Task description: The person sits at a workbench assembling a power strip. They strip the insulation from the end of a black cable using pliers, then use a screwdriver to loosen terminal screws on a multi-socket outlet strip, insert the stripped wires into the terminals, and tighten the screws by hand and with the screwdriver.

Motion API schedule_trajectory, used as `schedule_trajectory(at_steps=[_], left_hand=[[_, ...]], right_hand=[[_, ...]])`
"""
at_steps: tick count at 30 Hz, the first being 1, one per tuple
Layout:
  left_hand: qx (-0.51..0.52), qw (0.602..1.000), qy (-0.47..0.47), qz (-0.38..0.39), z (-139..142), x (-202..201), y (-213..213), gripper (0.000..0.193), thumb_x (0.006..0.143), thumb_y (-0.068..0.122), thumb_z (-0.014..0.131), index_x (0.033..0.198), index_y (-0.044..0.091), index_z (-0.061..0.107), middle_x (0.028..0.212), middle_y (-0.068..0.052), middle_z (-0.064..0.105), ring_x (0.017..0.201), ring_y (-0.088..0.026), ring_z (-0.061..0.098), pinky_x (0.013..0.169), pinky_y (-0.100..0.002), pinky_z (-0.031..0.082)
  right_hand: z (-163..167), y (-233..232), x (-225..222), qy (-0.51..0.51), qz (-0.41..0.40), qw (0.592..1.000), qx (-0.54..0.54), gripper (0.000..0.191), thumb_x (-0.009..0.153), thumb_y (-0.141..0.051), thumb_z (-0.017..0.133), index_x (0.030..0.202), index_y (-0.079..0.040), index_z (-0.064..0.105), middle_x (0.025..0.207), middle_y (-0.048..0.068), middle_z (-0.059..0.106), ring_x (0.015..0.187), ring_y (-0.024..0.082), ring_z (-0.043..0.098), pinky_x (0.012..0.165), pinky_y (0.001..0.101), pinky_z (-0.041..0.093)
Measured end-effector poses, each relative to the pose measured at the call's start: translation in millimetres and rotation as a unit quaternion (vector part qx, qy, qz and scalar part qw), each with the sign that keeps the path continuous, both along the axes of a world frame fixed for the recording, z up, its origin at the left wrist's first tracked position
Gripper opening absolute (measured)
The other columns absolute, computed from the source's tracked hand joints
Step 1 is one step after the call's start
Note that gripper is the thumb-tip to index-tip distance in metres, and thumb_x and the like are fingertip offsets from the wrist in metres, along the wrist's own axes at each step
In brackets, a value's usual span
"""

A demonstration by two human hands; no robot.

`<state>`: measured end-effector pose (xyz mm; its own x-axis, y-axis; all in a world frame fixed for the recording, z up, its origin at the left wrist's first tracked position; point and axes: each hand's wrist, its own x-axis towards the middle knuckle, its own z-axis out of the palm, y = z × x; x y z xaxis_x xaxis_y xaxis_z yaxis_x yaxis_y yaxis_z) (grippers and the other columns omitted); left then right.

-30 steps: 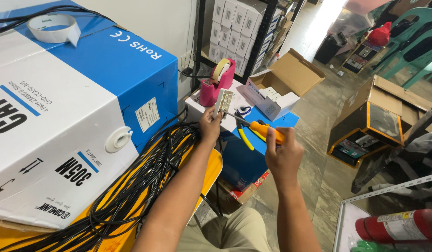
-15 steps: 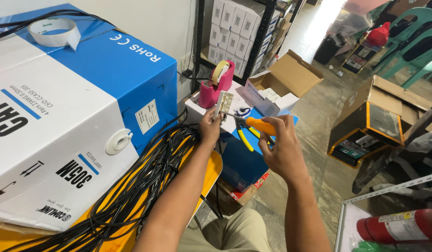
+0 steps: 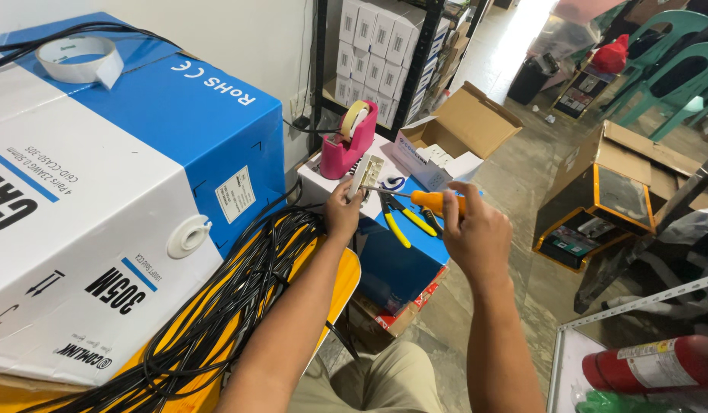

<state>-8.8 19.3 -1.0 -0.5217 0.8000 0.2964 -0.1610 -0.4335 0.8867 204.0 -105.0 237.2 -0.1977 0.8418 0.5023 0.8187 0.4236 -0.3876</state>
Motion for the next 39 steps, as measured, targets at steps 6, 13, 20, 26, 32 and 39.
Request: schedule_trajectory(at_steps=[6,13,20,26,32,39], left_hand=[[-0.055,0.998,0.028,0.03,4,0,-4,0.037,0.091,0.006,0.073,0.126,-0.005,0.065,0.106,-0.014,0.077,0.092,-0.013,0.073,0.079,-0.026,0.056],[-0.064,0.998,-0.002,0.024,2,-5,0,0.037,0.092,0.008,0.073,0.126,-0.003,0.065,0.1,-0.012,0.078,0.085,-0.011,0.07,0.073,-0.025,0.055],[-0.058,0.997,-0.053,0.013,1,-5,1,0.038,0.093,0.01,0.073,0.128,-0.002,0.064,0.102,-0.008,0.077,0.09,-0.009,0.069,0.077,-0.023,0.054],[-0.071,0.995,-0.076,0.006,4,-7,1,0.042,0.091,0.01,0.076,0.13,-0.002,0.064,0.104,-0.009,0.076,0.091,-0.01,0.068,0.08,-0.023,0.053],[-0.062,0.996,-0.068,0.006,2,-8,4,0.043,0.091,0.009,0.075,0.13,-0.004,0.063,0.107,-0.011,0.076,0.093,-0.011,0.07,0.082,-0.023,0.054],[-0.09,0.994,-0.061,0.026,3,-6,4,0.041,0.092,0.007,0.072,0.132,-0.002,0.061,0.107,-0.012,0.076,0.094,-0.013,0.071,0.083,-0.025,0.055]], right_hand=[[-7,8,11,0.023,0.011,1.0,0.001,0.03,0.098,-0.036,0.064,0.112,-0.01,0.065,0.09,0.02,0.071,0.075,0.035,0.07,0.07,0.0451,0.052],[-19,22,9,0.091,0.082,0.988,0.092,0.027,0.099,-0.029,0.07,0.115,-0.008,0.062,0.082,0.017,0.065,0.07,0.035,0.066,0.059,0.0446,0.052],[-8,13,-16,0.143,0.124,0.98,0.06,0.038,0.086,-0.02,0.068,0.12,-0.005,0.057,0.103,0.016,0.069,0.064,0.031,0.067,0.062,0.0426,0.053],[20,16,-35,0.052,0.1,0.988,0.105,0.02,0.099,-0.023,0.067,0.11,-0.007,0.064,0.09,0.013,0.073,0.071,0.033,0.071,0.062,0.0455,0.054],[30,25,-33,-0.111,-0.045,0.993,-0.018,0.027,0.106,-0.044,0.065,0.112,-0.018,0.066,0.079,0.013,0.074,0.079,0.035,0.071,0.073,0.0479,0.054],[26,31,-22,0.006,0.025,0.999,0.024,0.031,0.1,-0.034,0.063,0.124,-0.014,0.062,0.08,0.017,0.072,0.075,0.036,0.071,0.069,0.0468,0.053]])
